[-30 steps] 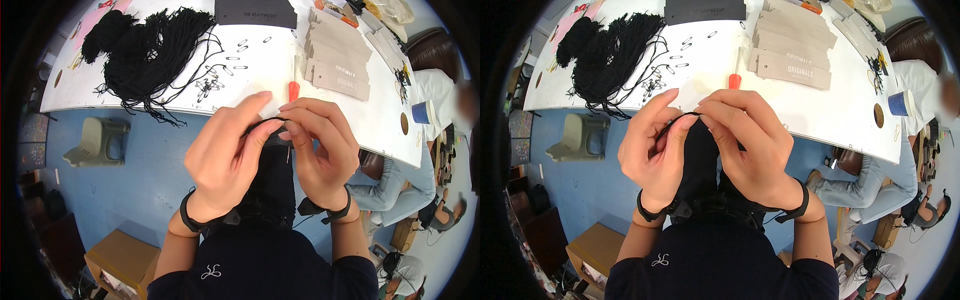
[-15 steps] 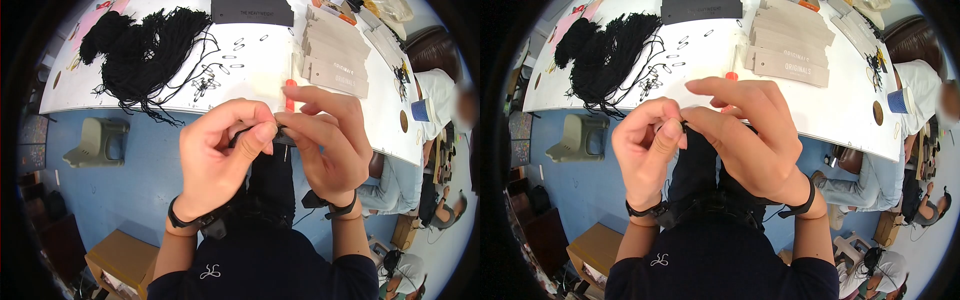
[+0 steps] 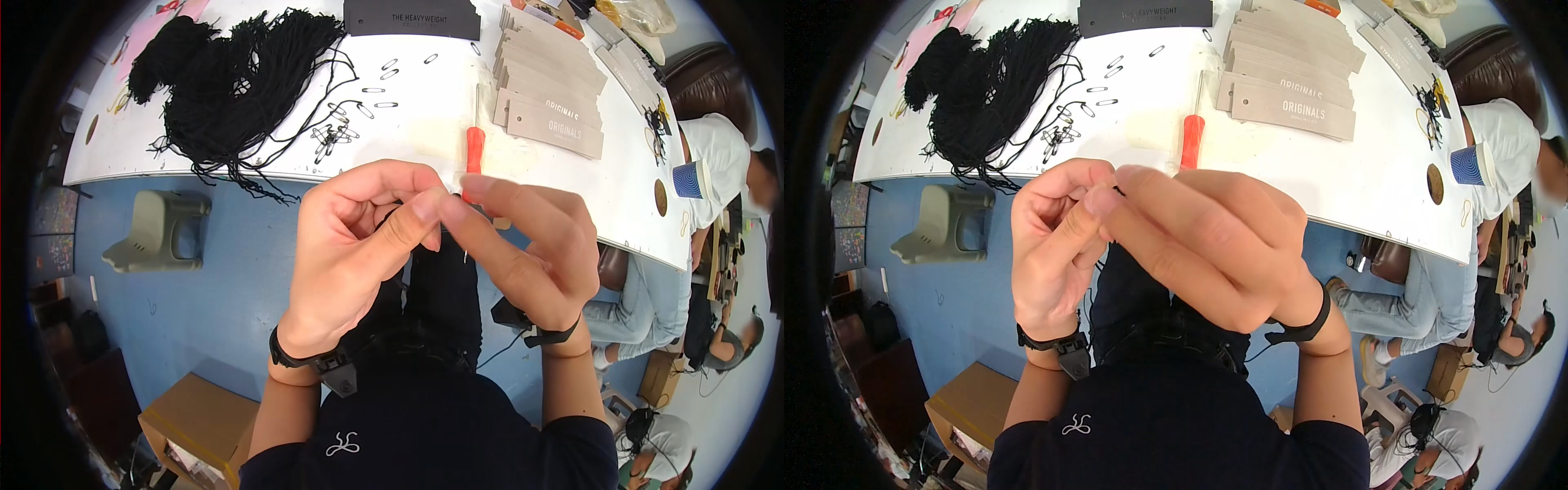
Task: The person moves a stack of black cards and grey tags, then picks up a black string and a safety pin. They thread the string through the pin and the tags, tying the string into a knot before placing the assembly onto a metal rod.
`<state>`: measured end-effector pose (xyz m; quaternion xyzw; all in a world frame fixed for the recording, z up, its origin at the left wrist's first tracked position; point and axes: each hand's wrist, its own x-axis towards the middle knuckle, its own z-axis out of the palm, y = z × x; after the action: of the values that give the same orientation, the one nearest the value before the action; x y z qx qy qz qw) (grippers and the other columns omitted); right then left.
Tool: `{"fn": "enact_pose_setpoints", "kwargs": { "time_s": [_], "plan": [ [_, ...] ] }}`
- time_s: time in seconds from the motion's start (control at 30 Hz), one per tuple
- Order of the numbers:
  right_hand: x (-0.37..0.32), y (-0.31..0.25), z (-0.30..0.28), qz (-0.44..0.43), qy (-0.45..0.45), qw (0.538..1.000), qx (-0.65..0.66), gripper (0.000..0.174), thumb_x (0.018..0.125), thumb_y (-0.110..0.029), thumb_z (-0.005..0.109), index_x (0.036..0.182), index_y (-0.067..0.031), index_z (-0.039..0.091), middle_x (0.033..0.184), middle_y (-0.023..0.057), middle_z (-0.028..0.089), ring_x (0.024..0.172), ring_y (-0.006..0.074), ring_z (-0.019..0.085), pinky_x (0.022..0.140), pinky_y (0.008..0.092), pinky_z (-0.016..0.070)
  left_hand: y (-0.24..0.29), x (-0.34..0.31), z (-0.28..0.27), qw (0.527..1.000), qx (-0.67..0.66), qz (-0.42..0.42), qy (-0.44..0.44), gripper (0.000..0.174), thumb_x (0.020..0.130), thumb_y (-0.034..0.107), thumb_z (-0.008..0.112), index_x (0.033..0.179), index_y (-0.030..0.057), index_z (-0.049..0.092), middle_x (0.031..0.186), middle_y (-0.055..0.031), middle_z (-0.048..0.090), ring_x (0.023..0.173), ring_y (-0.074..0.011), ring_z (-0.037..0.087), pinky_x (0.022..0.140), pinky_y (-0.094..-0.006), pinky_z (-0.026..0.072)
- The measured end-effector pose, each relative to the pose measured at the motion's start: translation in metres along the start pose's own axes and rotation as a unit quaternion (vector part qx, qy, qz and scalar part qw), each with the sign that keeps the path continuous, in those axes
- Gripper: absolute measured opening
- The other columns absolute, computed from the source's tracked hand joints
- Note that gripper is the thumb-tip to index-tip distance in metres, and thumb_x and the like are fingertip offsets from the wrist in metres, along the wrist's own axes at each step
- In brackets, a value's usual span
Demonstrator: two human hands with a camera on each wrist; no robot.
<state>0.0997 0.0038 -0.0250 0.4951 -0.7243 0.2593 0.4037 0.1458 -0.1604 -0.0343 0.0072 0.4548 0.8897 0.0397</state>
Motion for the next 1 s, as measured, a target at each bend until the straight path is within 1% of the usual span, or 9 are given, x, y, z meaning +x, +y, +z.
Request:
{"fn": "enact_pose_setpoints", "kwargs": {
  "time_s": [0.13, 0.33, 0.4, 0.53, 0.6, 0.73, 0.8, 0.93, 1.0],
  "plan": [
    [-0.002, -0.005, -0.005, 0.013, -0.023, 1.0, 0.009, 0.039, 0.053, -0.008, 0.067, 0.091, -0.0029, 0.07, 0.096, 0.0054, 0.063, 0.072, 0.0145, 0.057, 0.057, 0.0226, 0.049, -0.005, 0.001, -0.005, 0.998, 0.008, 0.043, -0.039, 0.019, 0.087, 0.008, 0.062, 0.101, -0.0043, 0.06, 0.082, -0.0065, 0.064, 0.068, -0.0059, 0.056, 0.05, -0.014, 0.0361],
    [-0.006, -0.002, -0.006, 0.023, -0.016, 0.999, 0.03, 0.034, 0.055, -0.005, 0.067, 0.088, -0.0031, 0.07, 0.096, 0.0053, 0.064, 0.072, 0.0145, 0.057, 0.06, 0.0225, 0.0486, 0.004, 0.0, -0.005, 0.998, -0.005, -0.046, -0.038, 0.02, 0.088, 0.007, 0.058, 0.105, -0.0046, 0.059, 0.077, -0.0047, 0.061, 0.061, -0.0041, 0.051, 0.045, -0.0167, 0.0273],
    [-0.009, -0.003, -0.005, 0.112, -0.019, 0.983, 0.147, 0.028, 0.059, -0.002, 0.069, 0.087, -0.003, 0.069, 0.097, 0.0074, 0.064, 0.073, 0.0153, 0.058, 0.06, 0.023, 0.0487, 0.004, 0.0, -0.002, 1.0, -0.009, 0.008, -0.028, 0.024, 0.087, 0.004, 0.054, 0.109, -0.0047, 0.056, 0.074, -0.0035, 0.058, 0.059, -0.0038, 0.048, 0.044, -0.0181, 0.0232],
    [-0.012, -0.009, 0.002, 0.168, -0.002, 0.959, 0.227, 0.022, 0.064, 0.001, 0.07, 0.085, -0.0028, 0.068, 0.098, 0.0105, 0.064, 0.073, 0.017, 0.059, 0.061, 0.0241, 0.049, 0.007, 0.0, -0.001, 0.999, -0.024, -0.022, -0.017, 0.027, 0.085, 0.002, 0.052, 0.112, -0.0044, 0.054, 0.073, -0.0026, 0.056, 0.059, -0.0046, 0.049, 0.044, -0.0176, 0.0238],
    [-0.015, -0.014, 0.003, 0.233, 0.017, 0.925, 0.299, 0.018, 0.07, 0.003, 0.069, 0.086, -0.0028, 0.065, 0.097, 0.0135, 0.065, 0.075, 0.019, 0.061, 0.061, 0.0249, 0.0497, 0.007, 0.0, -0.002, 0.999, -0.034, -0.032, -0.01, 0.028, 0.085, 0.002, 0.053, 0.112, -0.0041, 0.053, 0.074, -0.002, 0.054, 0.06, -0.0052, 0.049, 0.045, -0.0174, 0.0245],
    [-0.015, -0.015, 0.006, 0.241, 0.026, 0.893, 0.379, 0.013, 0.076, 0.003, 0.066, 0.087, -0.0017, 0.063, 0.096, 0.0157, 0.065, 0.076, 0.0202, 0.063, 0.062, 0.0262, 0.0506, 0.006, 0.0, -0.004, 0.998, -0.034, -0.036, -0.024, 0.03, 0.084, 0.001, 0.052, 0.113, -0.004, 0.053, 0.072, -0.0017, 0.054, 0.059, -0.0049, 0.048, 0.045, -0.0173, 0.0252],
    [-0.016, -0.014, -0.001, 0.279, -0.02, 0.843, 0.461, 0.007, 0.087, -0.006, 0.059, 0.09, -0.0028, 0.053, 0.096, 0.0236, 0.063, 0.078, 0.0225, 0.063, 0.062, 0.0274, 0.0503, 0.005, 0.0, -0.004, 0.999, -0.024, -0.024, -0.024, 0.031, 0.083, -0.001, 0.051, 0.113, -0.004, 0.052, 0.071, -0.0014, 0.054, 0.059, -0.0045, 0.047, 0.046, -0.0172, 0.0267],
    [-0.016, -0.012, -0.001, 0.257, -0.03, 0.855, 0.449, 0.007, 0.087, -0.005, 0.058, 0.09, -0.0035, 0.052, 0.092, 0.0213, 0.064, 0.075, 0.0216, 0.063, 0.062, 0.0275, 0.0499, 0.002, 0.0, -0.003, 1.0, -0.016, -0.007, -0.023, 0.031, 0.082, -0.002, 0.051, 0.113, -0.0042, 0.052, 0.07, -0.001, 0.053, 0.059, -0.0042, 0.047, 0.047, -0.0171, 0.0286],
    [-0.016, -0.012, 0.001, 0.248, -0.001, 0.85, 0.465, 0.006, 0.086, -0.004, 0.059, 0.088, -0.0036, 0.053, 0.088, 0.0186, 0.064, 0.074, 0.0216, 0.062, 0.063, 0.0286, 0.0501, 0.001, 0.0, -0.002, 0.999, -0.026, -0.007, -0.035, 0.031, 0.082, -0.003, 0.051, 0.113, -0.0044, 0.052, 0.068, -0.0007, 0.053, 0.058, -0.0042, 0.047, 0.048, -0.0171, 0.0302]
  ]
}}
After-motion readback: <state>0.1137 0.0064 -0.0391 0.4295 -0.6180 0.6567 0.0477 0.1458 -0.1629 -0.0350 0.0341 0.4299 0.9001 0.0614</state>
